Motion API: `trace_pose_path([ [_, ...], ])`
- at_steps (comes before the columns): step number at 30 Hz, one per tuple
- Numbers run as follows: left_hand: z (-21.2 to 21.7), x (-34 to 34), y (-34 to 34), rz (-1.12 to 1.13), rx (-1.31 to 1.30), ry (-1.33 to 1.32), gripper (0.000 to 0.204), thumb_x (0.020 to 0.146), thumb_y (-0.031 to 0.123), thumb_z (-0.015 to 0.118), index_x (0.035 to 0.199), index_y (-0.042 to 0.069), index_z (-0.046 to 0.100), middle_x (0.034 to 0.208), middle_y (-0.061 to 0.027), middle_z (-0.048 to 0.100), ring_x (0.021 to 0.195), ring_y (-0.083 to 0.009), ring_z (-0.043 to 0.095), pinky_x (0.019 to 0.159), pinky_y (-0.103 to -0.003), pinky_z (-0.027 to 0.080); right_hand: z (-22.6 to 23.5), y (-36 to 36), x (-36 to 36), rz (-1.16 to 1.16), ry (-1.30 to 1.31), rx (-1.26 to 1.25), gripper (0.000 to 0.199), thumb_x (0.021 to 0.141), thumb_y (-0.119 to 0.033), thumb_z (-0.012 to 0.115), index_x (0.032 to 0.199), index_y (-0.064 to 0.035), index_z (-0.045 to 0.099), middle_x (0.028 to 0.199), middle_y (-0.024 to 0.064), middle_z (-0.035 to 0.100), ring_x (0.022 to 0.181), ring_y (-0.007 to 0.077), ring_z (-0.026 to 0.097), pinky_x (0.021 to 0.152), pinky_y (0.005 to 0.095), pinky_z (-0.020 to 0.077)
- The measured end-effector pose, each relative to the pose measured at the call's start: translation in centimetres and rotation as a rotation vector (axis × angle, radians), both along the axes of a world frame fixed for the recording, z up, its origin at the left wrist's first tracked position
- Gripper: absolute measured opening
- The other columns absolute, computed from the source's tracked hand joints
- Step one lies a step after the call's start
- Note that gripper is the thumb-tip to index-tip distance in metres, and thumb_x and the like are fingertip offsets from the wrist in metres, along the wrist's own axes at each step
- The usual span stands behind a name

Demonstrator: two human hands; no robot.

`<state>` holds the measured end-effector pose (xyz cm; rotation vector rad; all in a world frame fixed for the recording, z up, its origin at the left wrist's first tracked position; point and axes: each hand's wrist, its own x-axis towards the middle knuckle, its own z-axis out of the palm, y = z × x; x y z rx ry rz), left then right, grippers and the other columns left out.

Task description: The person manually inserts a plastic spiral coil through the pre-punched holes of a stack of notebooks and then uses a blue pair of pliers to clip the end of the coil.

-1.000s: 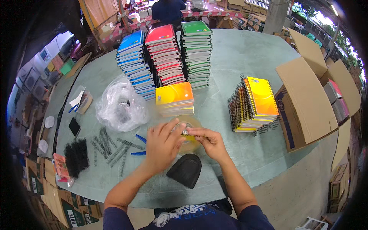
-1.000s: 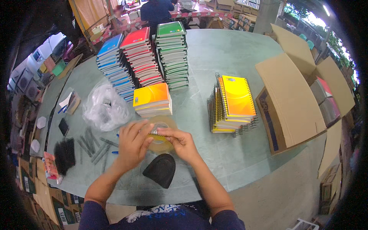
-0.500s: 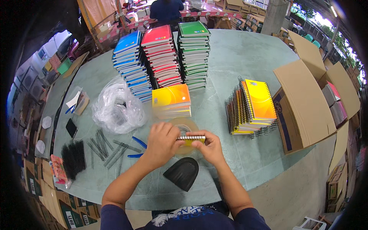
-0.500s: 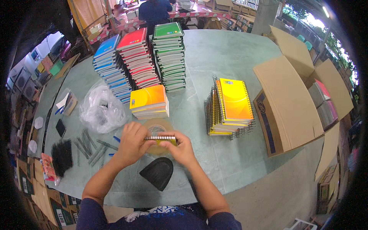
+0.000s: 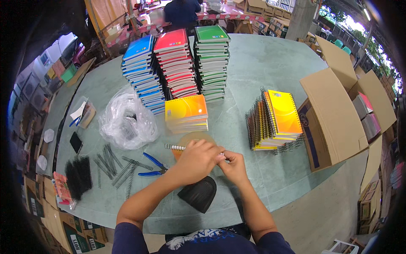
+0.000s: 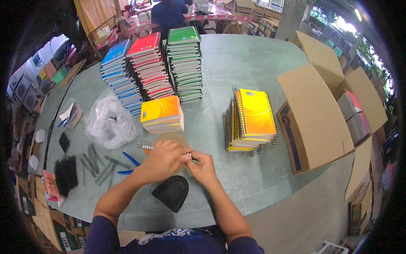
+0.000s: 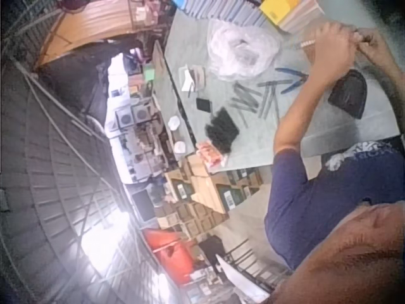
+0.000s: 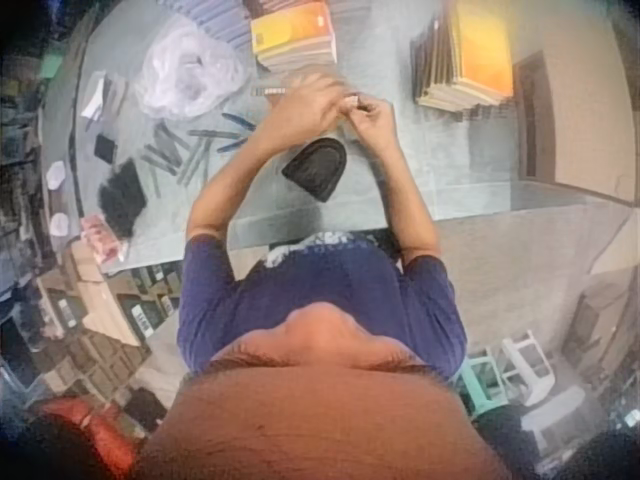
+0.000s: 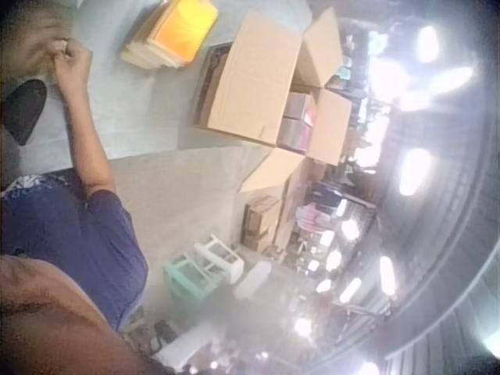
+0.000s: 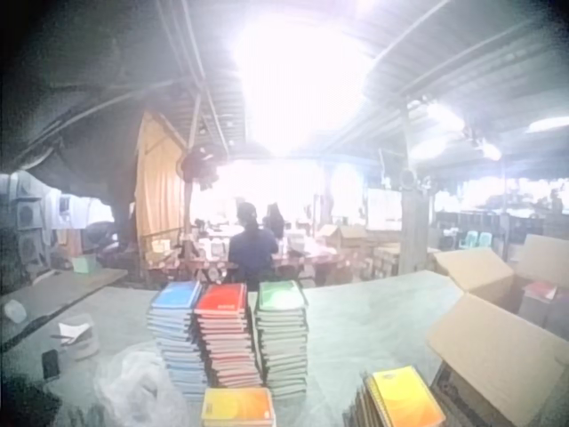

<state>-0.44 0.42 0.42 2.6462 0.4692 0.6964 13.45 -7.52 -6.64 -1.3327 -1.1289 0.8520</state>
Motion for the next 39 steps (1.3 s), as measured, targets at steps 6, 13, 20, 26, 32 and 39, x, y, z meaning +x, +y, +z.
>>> trace_pose_path([
  [6, -0.2, 0.7, -0.1, -0.041, -0.024, 0.035, 0.02, 0.081, 0.017, 0.061, 0.097, 0.005, 0.062, 0.086, -0.0099, 0.06, 0.085, -0.0282, 0.055, 0.078, -0.039, 0.041, -0.7, -0.3, 0.3, -0.076, -0.108, -0.003, 0.018, 0.081, -0.012, 0.063, 0.094, -0.0011, 0.066, 0.072, 0.0159, 0.064, 0.062, 0.0113, 0.057, 0.058, 0.0288, 0.045],
  [13, -0.6, 0.6, 0.0, -0.042, -0.149, -0.073, 0.015, 0.072, 0.011, 0.064, 0.083, 0.004, 0.056, 0.078, -0.0115, 0.055, 0.08, -0.0303, 0.053, 0.072, -0.043, 0.04, 1.2, -0.9, -0.5, -0.104, -0.397, 0.058, 0.02, 0.08, -0.007, 0.059, 0.099, -0.0029, 0.064, 0.075, 0.0194, 0.061, 0.065, 0.0303, 0.062, 0.058, 0.0356, 0.0465],
  [20, 2.4, -1.8, 1.0, 0.138, -0.024, -0.098, 0.035, 0.071, 0.024, 0.072, 0.099, 0.007, 0.06, 0.092, -0.012, 0.06, 0.09, -0.0309, 0.055, 0.081, -0.039, 0.042, 3.6, -1.5, -0.1, -0.154, -0.175, 0.354, 0.03, 0.079, 0.002, 0.055, 0.107, -0.0036, 0.063, 0.083, 0.0175, 0.064, 0.065, 0.0233, 0.061, 0.059, 0.032, 0.0465],
  [26, 3.2, -5.1, 2.6, 0.487, -0.079, -0.364, 0.034, 0.073, 0.02, 0.072, 0.103, 0.006, 0.061, 0.097, -0.0129, 0.06, 0.094, -0.0291, 0.055, 0.085, -0.038, 0.041, 16.0, -5.3, 9.3, -0.775, -1.134, 0.576, 0.041, 0.077, 0.014, 0.048, 0.11, -0.0046, 0.063, 0.112, 0.0124, 0.063, 0.106, 0.0261, 0.06, 0.09, 0.034, 0.0461],
  [32, 0.3, -4.9, 1.8, 0.267, -0.026, -0.224, 0.019, 0.075, 0.013, 0.069, 0.091, 0.004, 0.064, 0.095, -0.0117, 0.061, 0.093, -0.0273, 0.056, 0.08, -0.036, 0.044, 11.6, -5.9, 12.4, -0.305, -1.174, 0.096, 0.03, 0.081, -0.016, 0.062, 0.111, -0.0095, 0.063, 0.116, 0.0115, 0.06, 0.116, 0.0299, 0.051, 0.1, 0.042, 0.0357],
  [39, -2.2, -3.8, 6.9, 0.346, 0.284, -0.139, 0.022, 0.073, 0.014, 0.068, 0.093, 0.005, 0.063, 0.096, -0.0126, 0.061, 0.093, -0.03, 0.055, 0.083, -0.039, 0.043, 11.1, -5.1, 11.5, -0.38, -1.112, 0.133, 0.031, 0.079, -0.019, 0.065, 0.108, -0.009, 0.063, 0.116, 0.0108, 0.059, 0.113, 0.0301, 0.052, 0.099, 0.0438, 0.0356],
])
